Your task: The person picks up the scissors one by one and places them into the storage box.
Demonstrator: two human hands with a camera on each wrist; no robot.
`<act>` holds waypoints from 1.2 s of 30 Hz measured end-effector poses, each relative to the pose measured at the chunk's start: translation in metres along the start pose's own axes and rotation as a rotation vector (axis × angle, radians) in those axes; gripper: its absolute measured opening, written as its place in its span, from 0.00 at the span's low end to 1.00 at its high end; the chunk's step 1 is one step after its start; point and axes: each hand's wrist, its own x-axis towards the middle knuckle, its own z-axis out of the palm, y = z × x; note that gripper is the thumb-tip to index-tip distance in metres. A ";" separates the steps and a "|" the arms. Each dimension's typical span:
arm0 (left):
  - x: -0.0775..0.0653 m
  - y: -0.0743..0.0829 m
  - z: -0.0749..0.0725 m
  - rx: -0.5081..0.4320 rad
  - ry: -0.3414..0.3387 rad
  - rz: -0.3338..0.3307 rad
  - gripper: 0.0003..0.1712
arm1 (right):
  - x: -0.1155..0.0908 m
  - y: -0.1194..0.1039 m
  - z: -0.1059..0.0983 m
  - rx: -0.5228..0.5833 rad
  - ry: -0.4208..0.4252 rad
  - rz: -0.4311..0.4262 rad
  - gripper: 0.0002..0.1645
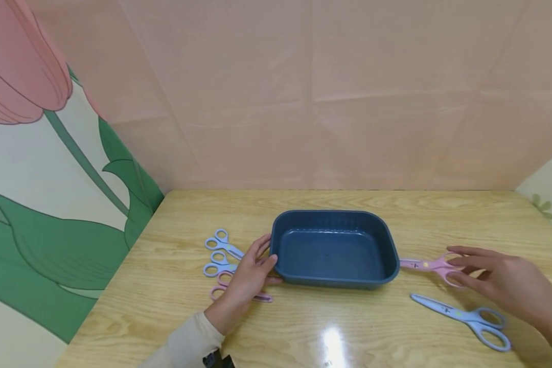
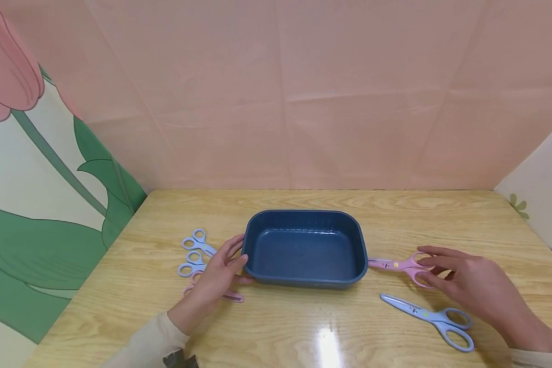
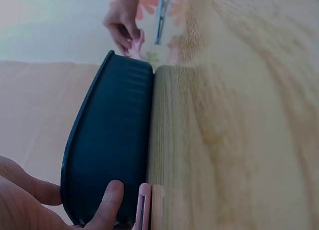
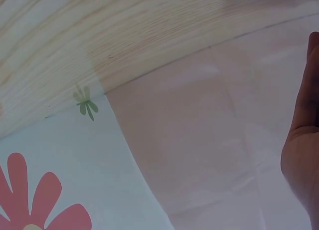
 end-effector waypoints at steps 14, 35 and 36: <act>-0.002 0.001 0.000 0.010 -0.010 -0.005 0.29 | 0.002 0.007 -0.004 -0.013 0.029 0.014 0.35; -0.002 0.000 -0.002 0.038 -0.004 -0.012 0.29 | 0.010 0.003 -0.016 -0.055 0.075 0.033 0.35; -0.001 0.000 -0.001 0.035 -0.007 -0.014 0.29 | 0.009 0.003 -0.018 -0.050 0.066 0.043 0.35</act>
